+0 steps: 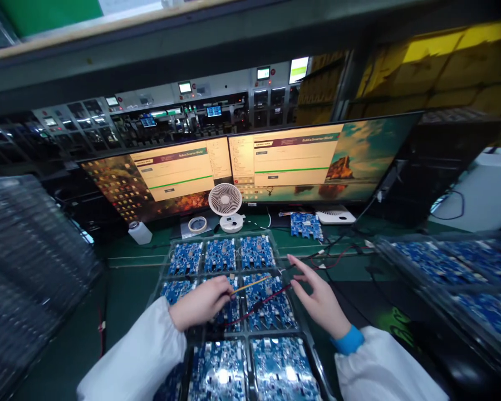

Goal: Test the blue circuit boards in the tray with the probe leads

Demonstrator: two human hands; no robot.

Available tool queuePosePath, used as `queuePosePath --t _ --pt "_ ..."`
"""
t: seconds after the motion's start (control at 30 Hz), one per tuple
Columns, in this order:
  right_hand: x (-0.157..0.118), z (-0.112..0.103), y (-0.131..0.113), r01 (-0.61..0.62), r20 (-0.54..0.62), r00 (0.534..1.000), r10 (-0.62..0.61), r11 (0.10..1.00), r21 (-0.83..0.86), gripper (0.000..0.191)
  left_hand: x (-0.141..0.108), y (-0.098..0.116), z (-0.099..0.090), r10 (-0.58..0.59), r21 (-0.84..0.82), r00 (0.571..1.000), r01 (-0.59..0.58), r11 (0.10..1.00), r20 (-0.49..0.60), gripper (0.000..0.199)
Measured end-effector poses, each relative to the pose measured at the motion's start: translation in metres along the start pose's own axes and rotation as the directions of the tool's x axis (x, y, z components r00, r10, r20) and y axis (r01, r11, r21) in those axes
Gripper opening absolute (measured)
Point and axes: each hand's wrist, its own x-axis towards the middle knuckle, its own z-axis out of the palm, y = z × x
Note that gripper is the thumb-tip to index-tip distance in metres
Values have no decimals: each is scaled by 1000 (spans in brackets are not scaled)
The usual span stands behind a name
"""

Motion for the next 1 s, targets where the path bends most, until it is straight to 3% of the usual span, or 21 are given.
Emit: queuePosePath --t 0.1,0.2,0.27,0.37,0.47,0.63,0.8,0.93,1.0 --pt "-2 3 7 53 58 997 -49 995 -84 60 22 -29 -7 2 101 993 10 995 -114 20" --pt "-3 6 14 131 229 969 -93 979 -159 59 47 -63 -11 -70 102 962 101 990 -265 21" --pt "-3 8 16 179 340 935 -102 962 -204 49 64 -84 -10 -138 67 919 174 983 -369 18" --pt "-3 10 13 210 380 920 -98 940 -267 26 84 -107 -4 -214 -15 863 234 972 -458 14" --pt "-2 9 6 232 360 925 -121 930 -284 24 95 -118 3 -227 -75 847 218 973 -480 13" --pt "1 -7 -7 246 266 949 -172 930 -274 27 101 -118 4 -170 -85 890 148 985 -422 11" --pt "3 -23 -10 223 116 973 -198 936 -272 29 102 -115 -1 -150 -54 905 140 989 -397 13" --pt "3 -28 -6 169 -77 978 -194 953 -252 26 102 -115 -3 -133 -28 915 132 991 -381 17" --pt "3 -28 -4 151 -118 976 -185 957 -249 27 102 -116 -4 -134 -26 917 134 991 -375 18"
